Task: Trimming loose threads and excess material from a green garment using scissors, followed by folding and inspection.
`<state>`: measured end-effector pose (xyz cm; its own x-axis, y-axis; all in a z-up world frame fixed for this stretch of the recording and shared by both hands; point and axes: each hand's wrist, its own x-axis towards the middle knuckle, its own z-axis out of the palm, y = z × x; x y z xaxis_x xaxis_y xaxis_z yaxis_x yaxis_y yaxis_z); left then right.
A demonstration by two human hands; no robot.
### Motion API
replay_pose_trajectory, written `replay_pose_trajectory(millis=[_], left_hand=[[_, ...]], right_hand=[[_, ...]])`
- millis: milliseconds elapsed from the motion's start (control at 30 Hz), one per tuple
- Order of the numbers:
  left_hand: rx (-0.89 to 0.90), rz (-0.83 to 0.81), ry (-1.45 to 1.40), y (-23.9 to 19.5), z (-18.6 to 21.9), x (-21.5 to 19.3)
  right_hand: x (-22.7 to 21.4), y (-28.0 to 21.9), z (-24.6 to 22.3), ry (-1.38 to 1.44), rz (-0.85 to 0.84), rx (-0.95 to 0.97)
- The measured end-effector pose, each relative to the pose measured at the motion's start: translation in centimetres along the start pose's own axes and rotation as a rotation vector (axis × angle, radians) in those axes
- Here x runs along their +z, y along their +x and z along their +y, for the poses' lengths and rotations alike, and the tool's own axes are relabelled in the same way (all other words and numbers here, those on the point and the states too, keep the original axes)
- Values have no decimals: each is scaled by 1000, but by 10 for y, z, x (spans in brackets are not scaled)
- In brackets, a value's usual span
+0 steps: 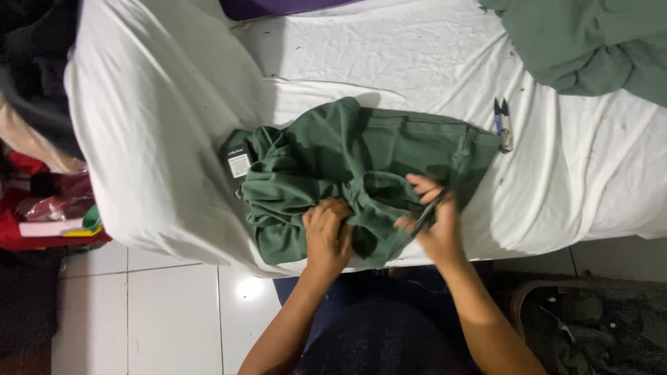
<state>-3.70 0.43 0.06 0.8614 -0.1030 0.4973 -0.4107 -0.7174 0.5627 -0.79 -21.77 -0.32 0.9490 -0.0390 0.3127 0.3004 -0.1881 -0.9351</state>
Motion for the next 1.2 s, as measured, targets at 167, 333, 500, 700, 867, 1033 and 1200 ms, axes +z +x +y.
replay_pose_trajectory(millis=[167,333,500,700,867,1033,1200], left_hand=[[147,-20,-205,-4,35,-6],[98,273,-138,0,33,-47],[-333,175,263,-24,-25,-64],[-610,-181,198,1,-47,-71],[-360,-274,348,34,-83,-58],[-475,249,-90,116,-124,-52],[-483,624,-632,212,-108,-76]], right_hand=[[7,-37,33,-313,-153,-159],[-39,-48,63,-29,121,100],[-76,-26,19,-35,355,74],[-68,-15,-7,111,378,120],[-59,26,-20,103,353,143],[-47,113,-24,97,351,34],[-51,213,-19,352,353,-481]])
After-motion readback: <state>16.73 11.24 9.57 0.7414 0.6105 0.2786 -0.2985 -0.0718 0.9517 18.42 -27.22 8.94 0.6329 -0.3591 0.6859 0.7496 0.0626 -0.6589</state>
